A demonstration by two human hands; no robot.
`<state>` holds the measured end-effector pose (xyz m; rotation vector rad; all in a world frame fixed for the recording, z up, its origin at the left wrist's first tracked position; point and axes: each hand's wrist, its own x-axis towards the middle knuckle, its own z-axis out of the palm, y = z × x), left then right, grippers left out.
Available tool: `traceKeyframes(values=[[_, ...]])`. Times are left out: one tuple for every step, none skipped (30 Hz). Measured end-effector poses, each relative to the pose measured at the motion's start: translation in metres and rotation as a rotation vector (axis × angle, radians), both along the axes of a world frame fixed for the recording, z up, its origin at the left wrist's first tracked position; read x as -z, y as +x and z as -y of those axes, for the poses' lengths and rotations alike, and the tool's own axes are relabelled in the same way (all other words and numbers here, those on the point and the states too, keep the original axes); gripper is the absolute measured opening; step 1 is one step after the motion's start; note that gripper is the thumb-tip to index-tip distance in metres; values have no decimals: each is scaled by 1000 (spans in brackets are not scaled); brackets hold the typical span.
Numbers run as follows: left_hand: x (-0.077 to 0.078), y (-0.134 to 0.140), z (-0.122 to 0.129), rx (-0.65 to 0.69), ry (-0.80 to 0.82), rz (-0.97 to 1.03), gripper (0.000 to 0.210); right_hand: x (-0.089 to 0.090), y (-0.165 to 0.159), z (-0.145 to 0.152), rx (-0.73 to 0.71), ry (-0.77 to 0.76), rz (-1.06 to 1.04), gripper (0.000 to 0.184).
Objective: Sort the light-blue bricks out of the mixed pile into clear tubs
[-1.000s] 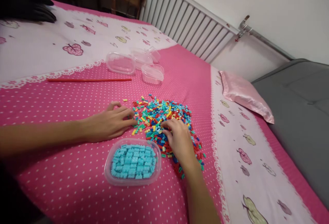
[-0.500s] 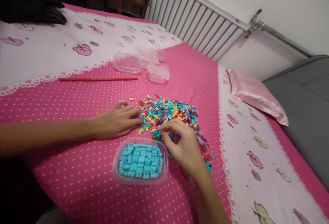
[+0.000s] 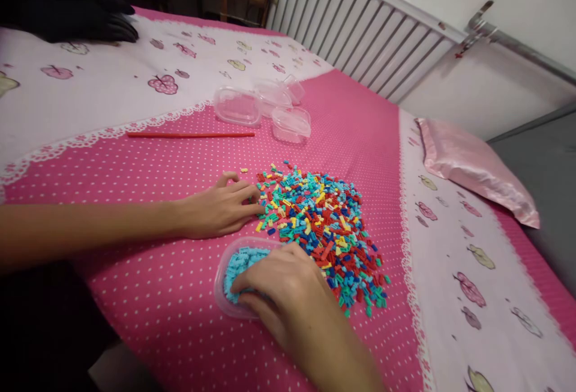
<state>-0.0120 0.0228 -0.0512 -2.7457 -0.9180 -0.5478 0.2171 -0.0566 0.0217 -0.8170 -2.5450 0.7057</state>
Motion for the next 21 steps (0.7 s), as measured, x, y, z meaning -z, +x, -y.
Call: traceKeyframes(values=[[0, 0, 0, -2, 2, -7, 17, -1, 1, 0, 4, -3, -5, 13], [0, -1, 0, -3, 4, -16, 18, -3, 3, -2, 22, -7, -10, 15], [0, -1, 0, -3, 8, -22, 18, -4, 5, -5, 54, -4, -20, 15], [0, -1, 0, -2, 11, -25, 19, -3, 8, -9, 95, 7, -30, 17], [1, -1, 0, -1, 13, -26, 19, -2, 11, -15, 142, 28, -38, 18], [1, -2, 0, -1, 15, -24, 19, 2, 15, -23, 192, 61, -40, 21], [1, -2, 0, -2, 17, -23, 18, 7, 20, -32, 243, 102, -34, 23], [2, -2, 0, -3, 20, -22, 18, 14, 25, -42, 289, 153, -26, 26], [2, -2, 0, -6, 21, -23, 18, 22, 30, -52, 338, 201, -13, 29], [2, -2, 0, -7, 22, -24, 18, 30, 35, -61, 373, 229, 2, 30], [2, -2, -1, -9, 23, -23, 18, 37, 40, -69, 391, 248, 17, 30], [2, -2, -1, -9, 24, -22, 17, 43, 44, -75, 405, 260, 37, 30], [2, -1, -1, -9, 26, -21, 17, 48, 47, -79, 410, 269, 60, 28], [2, -1, -1, -9, 26, -20, 17, 51, 49, -82, 410, 278, 87, 25], [2, -1, -1, -7, 25, -19, 17, 52, 50, -82, 408, 289, 113, 22], [2, -1, -1, -5, 23, -19, 17, 52, 50, -82, 405, 298, 135, 20], [2, -1, -1, -3, 18, -20, 17, 51, 50, -81, 402, 308, 151, 19], [2, -1, -1, -3, 14, -21, 17, 50, 49, -80, 403, 319, 160, 18], [2, -1, -1, -3, 11, -21, 17, 48, 49, -79, 408, 329, 166, 17], [2, -1, -2, -3, 11, -20, 16, 47, 48, -78, 417, 340, 173, 15], [2, -2, -2, -3, 13, -19, 16, 47, 48, -77, 429, 352, 183, 13]])
